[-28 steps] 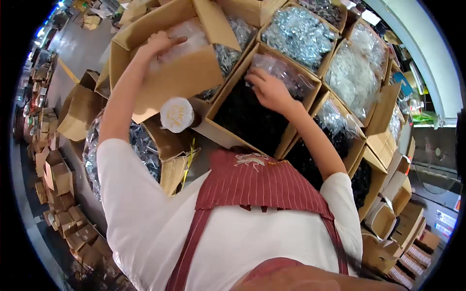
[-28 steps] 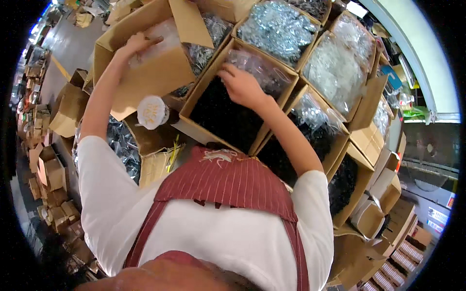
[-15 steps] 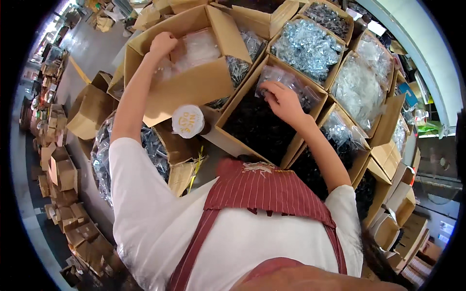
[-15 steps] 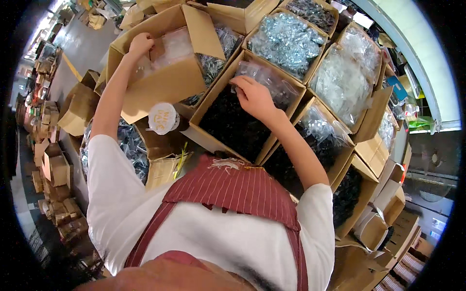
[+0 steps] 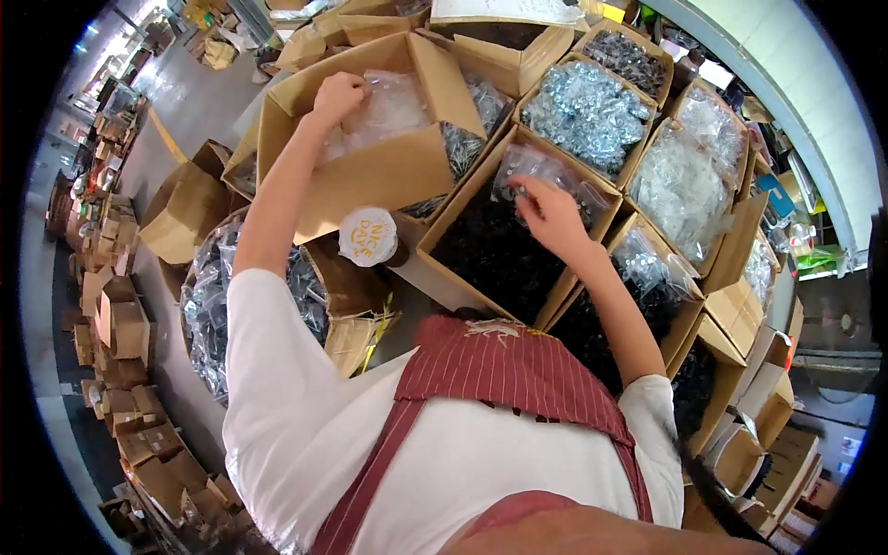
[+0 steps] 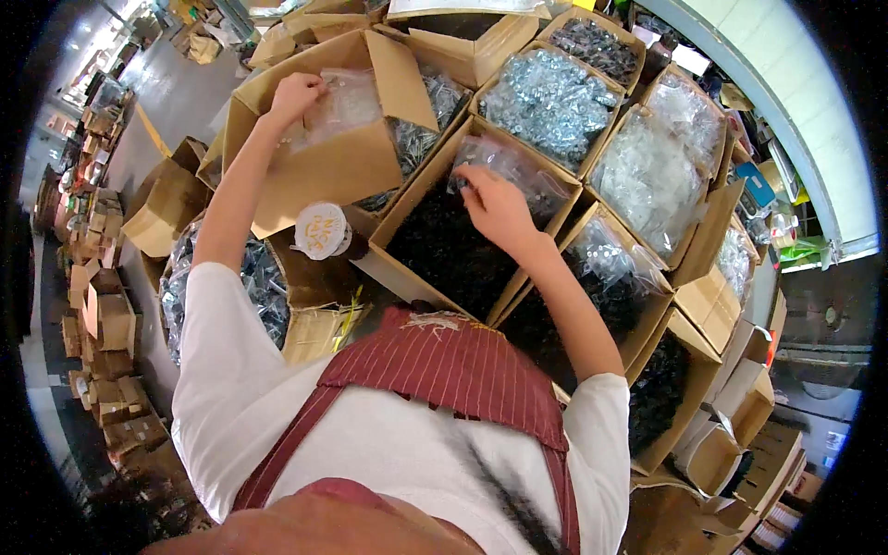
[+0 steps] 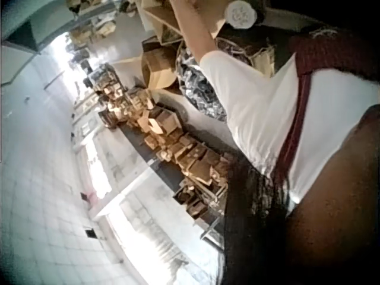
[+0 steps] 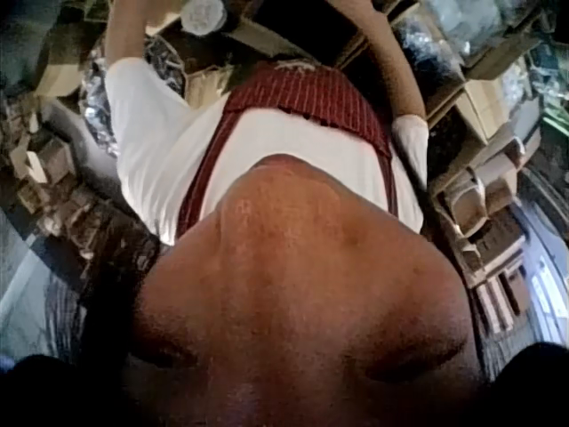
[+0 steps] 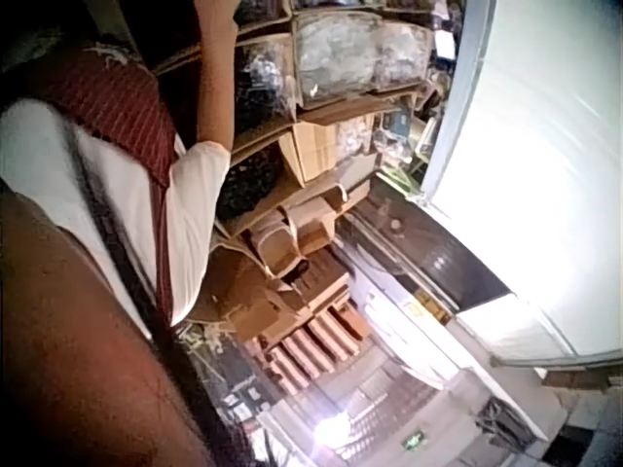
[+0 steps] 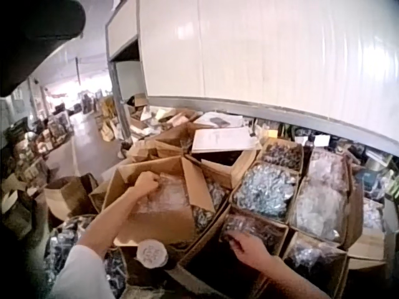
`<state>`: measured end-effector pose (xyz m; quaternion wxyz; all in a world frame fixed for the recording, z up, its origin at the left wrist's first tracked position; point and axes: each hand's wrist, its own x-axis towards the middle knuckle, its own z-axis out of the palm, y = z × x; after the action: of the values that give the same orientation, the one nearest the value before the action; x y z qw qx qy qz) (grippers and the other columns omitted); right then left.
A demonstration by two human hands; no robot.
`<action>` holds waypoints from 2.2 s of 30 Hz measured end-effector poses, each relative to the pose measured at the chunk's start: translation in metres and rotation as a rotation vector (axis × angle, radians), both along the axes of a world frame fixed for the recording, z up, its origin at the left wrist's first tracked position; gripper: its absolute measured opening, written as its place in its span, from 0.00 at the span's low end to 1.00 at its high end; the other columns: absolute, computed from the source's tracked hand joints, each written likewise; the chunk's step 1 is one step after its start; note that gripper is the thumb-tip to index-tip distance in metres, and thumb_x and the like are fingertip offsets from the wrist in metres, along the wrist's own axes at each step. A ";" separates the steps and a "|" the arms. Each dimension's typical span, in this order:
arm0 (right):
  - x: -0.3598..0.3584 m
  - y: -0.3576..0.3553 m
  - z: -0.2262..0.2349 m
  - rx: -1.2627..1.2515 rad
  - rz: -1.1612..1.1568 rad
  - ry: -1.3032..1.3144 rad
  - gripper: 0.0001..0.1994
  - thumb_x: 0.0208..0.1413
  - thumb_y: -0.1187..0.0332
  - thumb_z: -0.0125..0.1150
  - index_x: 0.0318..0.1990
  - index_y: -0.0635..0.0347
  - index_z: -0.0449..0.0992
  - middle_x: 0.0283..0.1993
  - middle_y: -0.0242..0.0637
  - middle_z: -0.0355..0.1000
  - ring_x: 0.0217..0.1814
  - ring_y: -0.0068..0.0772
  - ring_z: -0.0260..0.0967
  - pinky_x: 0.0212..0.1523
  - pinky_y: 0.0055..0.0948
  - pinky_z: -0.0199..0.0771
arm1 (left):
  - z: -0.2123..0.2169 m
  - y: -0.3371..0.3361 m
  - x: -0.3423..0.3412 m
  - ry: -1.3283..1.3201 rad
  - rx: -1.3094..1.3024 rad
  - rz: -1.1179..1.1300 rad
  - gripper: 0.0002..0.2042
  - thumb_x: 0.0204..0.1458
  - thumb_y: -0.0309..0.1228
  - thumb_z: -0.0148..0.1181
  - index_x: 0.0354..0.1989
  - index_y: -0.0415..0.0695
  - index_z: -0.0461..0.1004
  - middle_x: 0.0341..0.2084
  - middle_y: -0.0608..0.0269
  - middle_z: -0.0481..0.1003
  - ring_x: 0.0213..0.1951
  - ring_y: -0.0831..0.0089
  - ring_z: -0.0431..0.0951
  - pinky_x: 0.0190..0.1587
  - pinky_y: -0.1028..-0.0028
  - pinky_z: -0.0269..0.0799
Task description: Sorting and bagging small black plastic components into small plastic bags.
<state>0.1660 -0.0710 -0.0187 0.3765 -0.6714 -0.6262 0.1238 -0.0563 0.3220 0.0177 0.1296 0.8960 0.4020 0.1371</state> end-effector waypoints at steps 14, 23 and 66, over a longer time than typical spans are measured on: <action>-0.046 0.021 0.077 0.330 0.057 0.747 0.06 0.62 0.73 0.60 0.44 0.61 0.78 0.37 0.25 0.73 0.38 0.13 0.67 0.38 0.17 0.66 | 0.036 -0.273 0.010 -0.801 -0.863 -0.326 0.10 0.52 0.26 0.69 0.40 0.41 0.75 0.32 0.67 0.79 0.32 0.79 0.77 0.36 0.77 0.73; -0.046 -0.024 0.049 -0.105 0.185 0.617 0.05 0.58 0.70 0.64 0.40 0.58 0.75 0.21 0.22 0.66 0.18 0.11 0.57 0.19 0.18 0.55 | 0.039 -0.310 -0.010 -0.631 -0.740 -0.234 0.11 0.53 0.29 0.67 0.44 0.41 0.80 0.35 0.65 0.80 0.37 0.80 0.78 0.43 0.77 0.73; -0.028 -0.047 -0.008 -0.086 0.382 0.286 0.14 0.45 0.78 0.56 0.42 0.57 0.79 0.48 0.40 0.75 0.50 0.42 0.73 0.54 0.34 0.70 | -0.071 -0.378 -0.014 -0.390 0.003 -0.131 0.19 0.40 0.26 0.69 0.43 0.46 0.72 0.37 0.60 0.74 0.45 0.55 0.73 0.51 0.60 0.65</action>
<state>0.1378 -0.1179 -0.0262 0.4023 -0.5320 -0.6761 0.3131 -0.0700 -0.0565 -0.0535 0.2123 0.8769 0.3101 0.2998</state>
